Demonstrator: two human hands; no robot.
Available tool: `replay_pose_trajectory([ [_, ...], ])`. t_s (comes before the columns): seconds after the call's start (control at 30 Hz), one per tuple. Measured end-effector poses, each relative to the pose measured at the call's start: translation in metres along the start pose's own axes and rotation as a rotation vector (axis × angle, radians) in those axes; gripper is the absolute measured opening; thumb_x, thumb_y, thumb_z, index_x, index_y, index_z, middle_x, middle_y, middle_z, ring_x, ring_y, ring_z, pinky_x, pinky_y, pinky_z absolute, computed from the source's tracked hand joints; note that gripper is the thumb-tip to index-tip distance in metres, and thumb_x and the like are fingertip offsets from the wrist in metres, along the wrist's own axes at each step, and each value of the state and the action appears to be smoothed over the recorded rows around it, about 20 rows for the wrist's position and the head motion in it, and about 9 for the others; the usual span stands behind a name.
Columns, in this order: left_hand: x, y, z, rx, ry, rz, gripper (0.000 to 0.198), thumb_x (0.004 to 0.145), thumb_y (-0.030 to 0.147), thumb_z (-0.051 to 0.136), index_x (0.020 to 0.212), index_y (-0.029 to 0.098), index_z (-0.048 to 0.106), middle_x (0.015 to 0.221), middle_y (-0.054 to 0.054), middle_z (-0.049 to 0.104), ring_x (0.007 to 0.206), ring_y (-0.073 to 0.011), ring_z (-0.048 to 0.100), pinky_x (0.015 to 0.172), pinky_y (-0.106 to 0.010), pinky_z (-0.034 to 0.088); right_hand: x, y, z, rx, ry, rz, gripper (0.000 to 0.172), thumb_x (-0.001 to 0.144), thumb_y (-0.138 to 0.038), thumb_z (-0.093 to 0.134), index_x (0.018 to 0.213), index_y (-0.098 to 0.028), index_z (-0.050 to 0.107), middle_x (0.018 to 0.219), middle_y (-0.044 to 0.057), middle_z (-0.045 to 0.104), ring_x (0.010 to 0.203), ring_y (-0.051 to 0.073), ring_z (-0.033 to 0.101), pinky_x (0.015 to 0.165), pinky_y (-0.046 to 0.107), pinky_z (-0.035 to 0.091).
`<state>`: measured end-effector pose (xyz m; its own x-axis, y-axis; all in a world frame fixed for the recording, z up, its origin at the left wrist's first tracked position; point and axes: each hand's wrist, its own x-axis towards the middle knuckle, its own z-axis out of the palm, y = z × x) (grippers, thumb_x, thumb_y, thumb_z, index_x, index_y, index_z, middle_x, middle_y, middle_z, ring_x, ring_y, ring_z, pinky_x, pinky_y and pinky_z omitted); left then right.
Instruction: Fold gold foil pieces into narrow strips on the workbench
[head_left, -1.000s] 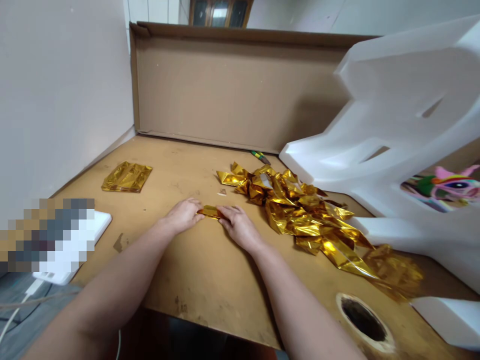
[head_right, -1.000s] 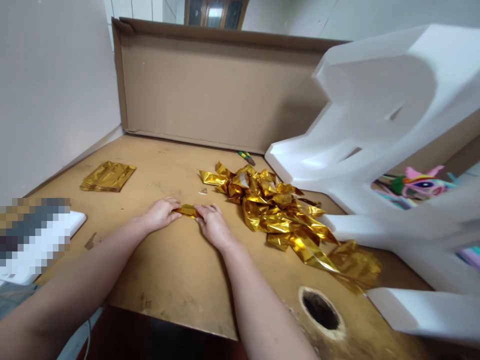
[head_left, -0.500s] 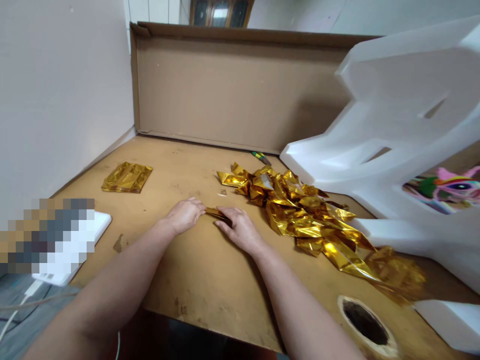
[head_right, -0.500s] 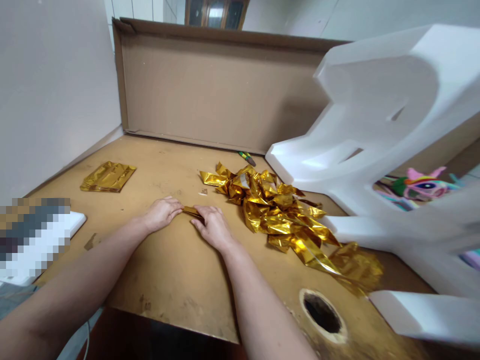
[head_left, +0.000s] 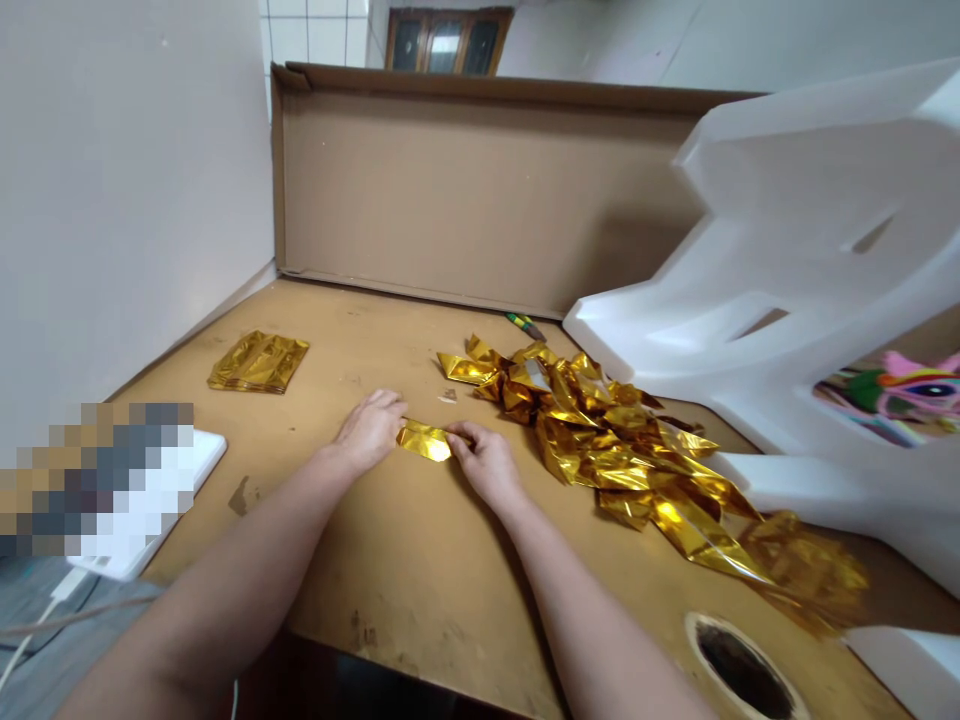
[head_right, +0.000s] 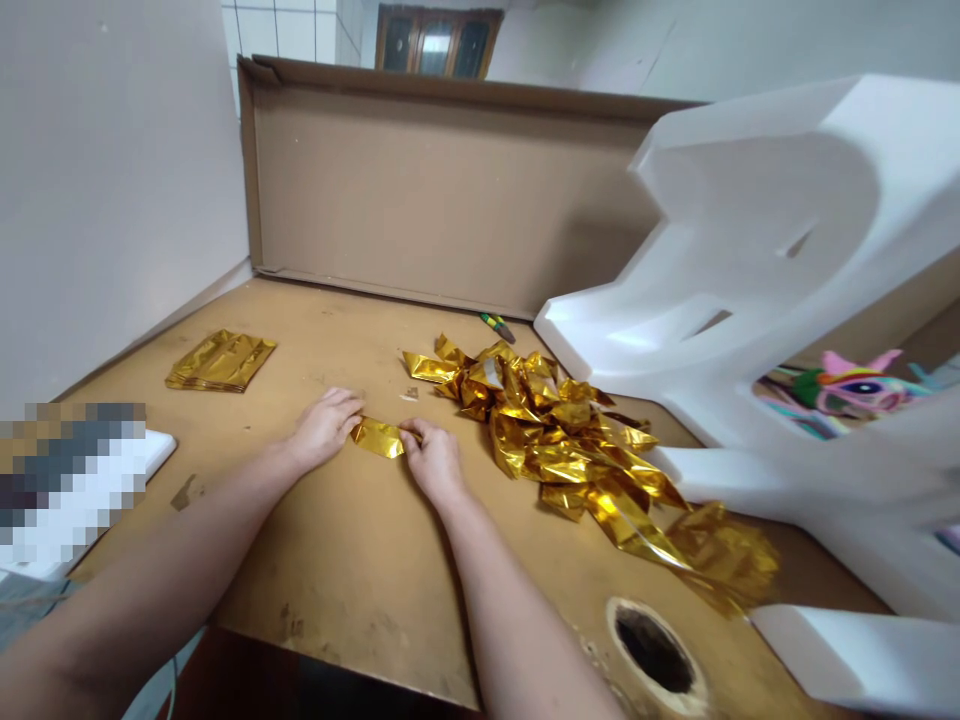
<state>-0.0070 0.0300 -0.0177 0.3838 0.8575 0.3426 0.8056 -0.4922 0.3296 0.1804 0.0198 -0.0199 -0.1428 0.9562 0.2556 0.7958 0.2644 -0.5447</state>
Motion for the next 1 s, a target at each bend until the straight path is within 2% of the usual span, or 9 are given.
replay_pose_trajectory([
  [0.17, -0.005, 0.016, -0.001, 0.005, -0.148, 0.180, 0.031, 0.089, 0.020, 0.037, 0.114, 0.016, 0.056, 0.122, -0.009, 0.057, 0.116, -0.0201, 0.049, 0.103, -0.033, 0.035, 0.002, -0.001, 0.003, -0.162, 0.003, -0.073, 0.024, 0.081, -0.019, 0.044, 0.088, -0.021, 0.067, 0.089, 0.007, 0.070, 0.084, 0.022, 0.062, 0.077, 0.035, 0.046],
  [0.37, -0.008, 0.016, 0.006, -0.005, -0.349, 0.162, 0.046, 0.091, 0.033, 0.038, 0.129, 0.008, 0.043, 0.140, -0.014, 0.040, 0.130, -0.0222, 0.035, 0.108, -0.034, 0.027, 0.000, -0.008, 0.004, -0.359, 0.044, -0.131, 0.022, 0.083, -0.017, 0.045, 0.088, -0.019, 0.067, 0.087, 0.010, 0.067, 0.090, 0.023, 0.056, 0.081, 0.036, 0.040],
  [0.5, -0.009, 0.012, 0.010, -0.041, -0.338, 0.175, 0.050, 0.091, 0.038, 0.037, 0.132, 0.009, 0.040, 0.141, -0.014, 0.038, 0.131, -0.0220, 0.032, 0.108, -0.034, 0.026, -0.007, -0.018, 0.002, -0.354, 0.004, -0.267, 0.027, 0.085, -0.017, 0.042, 0.100, -0.017, 0.065, 0.095, 0.011, 0.066, 0.093, 0.023, 0.054, 0.085, 0.037, 0.039],
  [0.63, -0.010, 0.010, 0.011, -0.082, -0.321, 0.222, 0.048, 0.090, 0.038, 0.040, 0.130, 0.012, 0.042, 0.139, -0.013, 0.042, 0.130, -0.0221, 0.034, 0.109, -0.035, 0.026, -0.013, -0.027, 0.002, -0.273, -0.150, -0.357, 0.038, 0.086, -0.014, 0.036, 0.119, -0.017, 0.055, 0.109, 0.011, 0.064, 0.096, 0.020, 0.056, 0.087, 0.034, 0.040],
  [0.77, -0.009, 0.011, 0.010, -0.076, -0.354, 0.192, 0.052, 0.089, 0.038, 0.041, 0.132, 0.009, 0.039, 0.140, -0.016, 0.039, 0.132, -0.0232, 0.032, 0.109, -0.036, 0.025, -0.016, -0.031, -0.002, -0.259, -0.231, -0.285, 0.040, 0.087, -0.015, 0.034, 0.124, -0.015, 0.050, 0.114, 0.013, 0.063, 0.100, 0.020, 0.059, 0.087, 0.033, 0.042],
  [0.87, -0.009, 0.010, 0.007, -0.064, -0.365, 0.159, 0.052, 0.089, 0.037, 0.042, 0.132, 0.008, 0.039, 0.141, -0.016, 0.037, 0.132, -0.0225, 0.031, 0.109, -0.035, 0.026, -0.016, -0.030, -0.006, -0.266, -0.259, -0.232, 0.037, 0.088, -0.016, 0.033, 0.119, -0.014, 0.053, 0.114, 0.014, 0.063, 0.102, 0.020, 0.059, 0.087, 0.032, 0.043],
  [1.0, -0.008, 0.005, 0.006, -0.045, -0.353, 0.146, 0.049, 0.088, 0.038, 0.042, 0.130, 0.011, 0.043, 0.140, -0.013, 0.039, 0.131, -0.0205, 0.034, 0.107, -0.032, 0.028, -0.015, -0.028, -0.008, -0.264, -0.274, -0.211, 0.035, 0.087, -0.015, 0.034, 0.113, -0.018, 0.057, 0.113, 0.011, 0.065, 0.102, 0.019, 0.060, 0.086, 0.029, 0.045],
])
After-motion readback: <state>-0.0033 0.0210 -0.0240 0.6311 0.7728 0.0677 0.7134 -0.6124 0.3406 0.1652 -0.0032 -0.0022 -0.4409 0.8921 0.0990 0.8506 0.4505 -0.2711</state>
